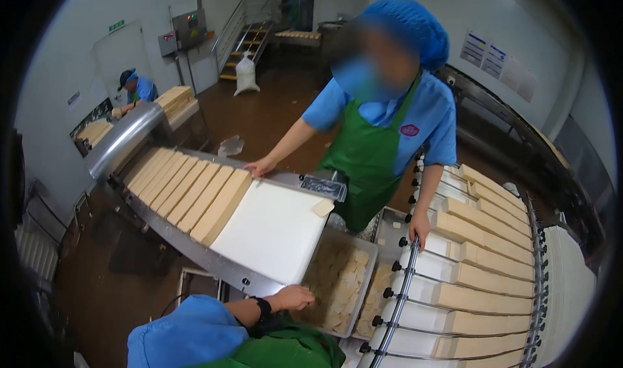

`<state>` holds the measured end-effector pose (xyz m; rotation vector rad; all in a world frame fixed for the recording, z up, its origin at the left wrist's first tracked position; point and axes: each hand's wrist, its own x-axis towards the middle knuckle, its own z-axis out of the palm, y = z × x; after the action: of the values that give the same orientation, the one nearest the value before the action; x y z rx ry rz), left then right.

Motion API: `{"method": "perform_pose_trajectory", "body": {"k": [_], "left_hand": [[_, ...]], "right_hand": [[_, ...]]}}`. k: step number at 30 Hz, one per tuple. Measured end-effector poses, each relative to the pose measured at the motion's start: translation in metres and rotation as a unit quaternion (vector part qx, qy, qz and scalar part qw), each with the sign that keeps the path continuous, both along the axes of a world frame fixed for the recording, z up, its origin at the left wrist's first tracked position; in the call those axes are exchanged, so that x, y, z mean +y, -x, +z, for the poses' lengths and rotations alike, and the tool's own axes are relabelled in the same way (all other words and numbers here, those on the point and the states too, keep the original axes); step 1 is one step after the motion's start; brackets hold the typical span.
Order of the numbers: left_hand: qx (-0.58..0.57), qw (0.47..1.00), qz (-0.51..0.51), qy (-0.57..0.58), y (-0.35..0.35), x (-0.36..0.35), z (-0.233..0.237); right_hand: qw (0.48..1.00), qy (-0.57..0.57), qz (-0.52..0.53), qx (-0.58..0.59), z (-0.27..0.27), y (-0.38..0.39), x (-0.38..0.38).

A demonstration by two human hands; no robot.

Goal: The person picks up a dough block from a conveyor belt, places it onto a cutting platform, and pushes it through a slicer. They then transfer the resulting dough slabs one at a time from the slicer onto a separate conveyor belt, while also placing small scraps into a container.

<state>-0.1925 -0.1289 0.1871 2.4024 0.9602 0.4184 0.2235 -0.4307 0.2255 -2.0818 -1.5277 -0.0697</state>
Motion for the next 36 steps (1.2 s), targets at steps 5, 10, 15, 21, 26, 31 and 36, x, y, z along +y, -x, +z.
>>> {"method": "perform_pose_trajectory", "body": {"k": [5, 10, 15, 21, 26, 31, 36], "left_hand": [[-0.048, 0.998, 0.035, -0.002, 0.001, -0.004, -0.009], [-0.128, 0.986, 0.069, 0.079, 0.02, -0.014, 0.026], [-0.134, 0.971, 0.195, -0.035, 0.07, -0.026, 0.041], [-0.161, 0.87, 0.464, -0.05, 0.169, -0.039, 0.041], [-0.249, 0.644, 0.715, -0.106, 0.273, -0.034, 0.022], [-0.076, 0.613, 0.779, -0.108, 0.374, -0.035, -0.004], [-0.047, 0.647, 0.76, 0.032, 0.42, -0.022, -0.012]], "right_hand": [[0.973, -0.144, 0.065, -0.17, 0.034, 0.02, 0.031], [0.997, 0.048, 0.054, -0.034, 0.076, 0.031, 0.069], [0.997, -0.046, 0.068, -0.013, 0.095, 0.092, 0.126], [0.987, -0.008, 0.16, 0.027, 0.099, 0.142, 0.166], [0.976, 0.015, 0.216, 0.018, 0.098, 0.184, 0.186], [0.966, 0.028, 0.249, 0.064, 0.105, 0.236, 0.205], [0.951, 0.036, 0.306, 0.04, 0.112, 0.299, 0.229]]}}
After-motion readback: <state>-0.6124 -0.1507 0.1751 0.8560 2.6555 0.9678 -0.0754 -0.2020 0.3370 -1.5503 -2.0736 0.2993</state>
